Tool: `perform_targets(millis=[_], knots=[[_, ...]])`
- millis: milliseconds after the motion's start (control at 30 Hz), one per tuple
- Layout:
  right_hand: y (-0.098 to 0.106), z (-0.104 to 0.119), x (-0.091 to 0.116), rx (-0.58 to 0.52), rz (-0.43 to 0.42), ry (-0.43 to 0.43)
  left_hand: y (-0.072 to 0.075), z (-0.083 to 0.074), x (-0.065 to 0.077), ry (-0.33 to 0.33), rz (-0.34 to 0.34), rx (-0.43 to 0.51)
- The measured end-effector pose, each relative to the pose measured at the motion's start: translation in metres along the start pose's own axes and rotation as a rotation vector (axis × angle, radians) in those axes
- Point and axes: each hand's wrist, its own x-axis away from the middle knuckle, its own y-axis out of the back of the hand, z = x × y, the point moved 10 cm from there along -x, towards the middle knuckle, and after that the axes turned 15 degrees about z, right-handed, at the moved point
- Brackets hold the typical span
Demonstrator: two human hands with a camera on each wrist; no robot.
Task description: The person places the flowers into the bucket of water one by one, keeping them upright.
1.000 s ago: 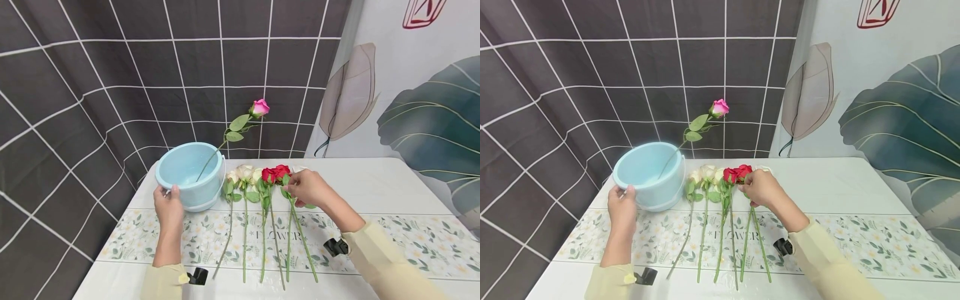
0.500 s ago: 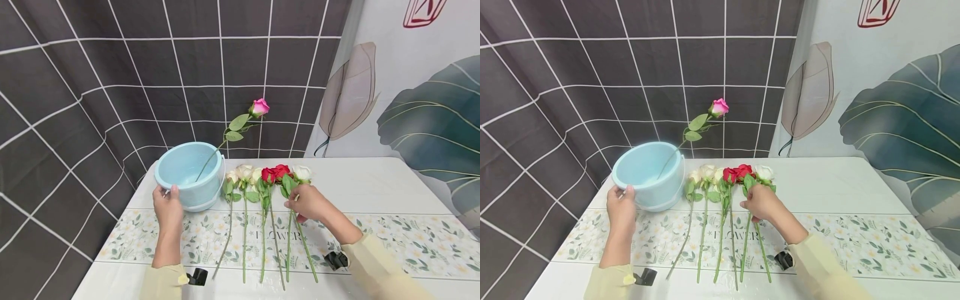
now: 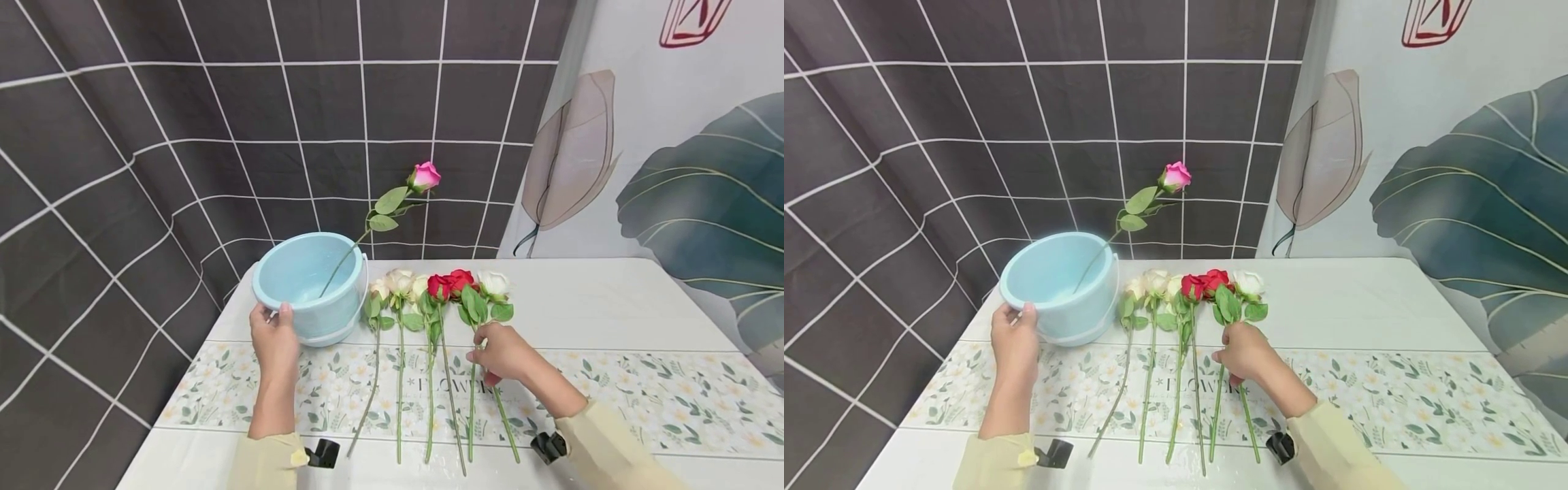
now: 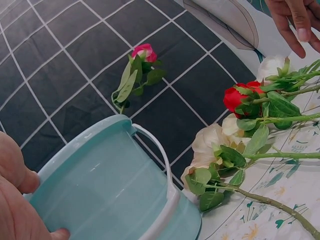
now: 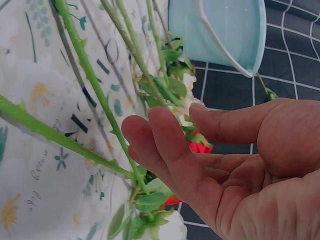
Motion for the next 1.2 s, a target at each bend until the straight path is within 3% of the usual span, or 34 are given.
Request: perform_targets(millis=[133, 233, 300, 533, 633, 767, 900, 1067, 1200], knots=[[-0.004, -0.004, -0.003, -0.014, 0.002, -0.009, 0.010, 0.032, -0.026, 0.003, -0.018, -0.034], [-0.006, -0.005, -0.006, -0.020, -0.003, -0.011, 0.013, 0.046, -0.037, 0.007, -0.033, -0.072], [-0.007, -0.006, -0.007, -0.014, -0.007, -0.008, 0.011, 0.039, -0.033, 0.005, -0.020, -0.054], [-0.010, -0.006, -0.011, 0.037, -0.015, 0.002, -0.002, -0.009, 0.008, 0.029, -0.019, -0.033], [-0.012, -0.007, -0.013, 0.046, -0.021, 0.005, -0.002, -0.011, 0.012, 0.058, -0.029, -0.046], [-0.014, -0.008, -0.016, 0.047, -0.028, 0.014, 0.001, 0.005, 0.000, 0.057, -0.027, -0.050], [-0.016, -0.008, -0.018, 0.043, -0.034, 0.018, 0.006, 0.023, -0.018, 0.006, -0.020, -0.028], [-0.018, -0.008, -0.021, 0.073, -0.057, 0.018, 0.018, 0.058, -0.047, 0.000, -0.071, -0.100], [-0.019, -0.009, -0.024, 0.125, -0.085, 0.007, 0.023, 0.071, -0.057, -0.009, -0.088, -0.133]])
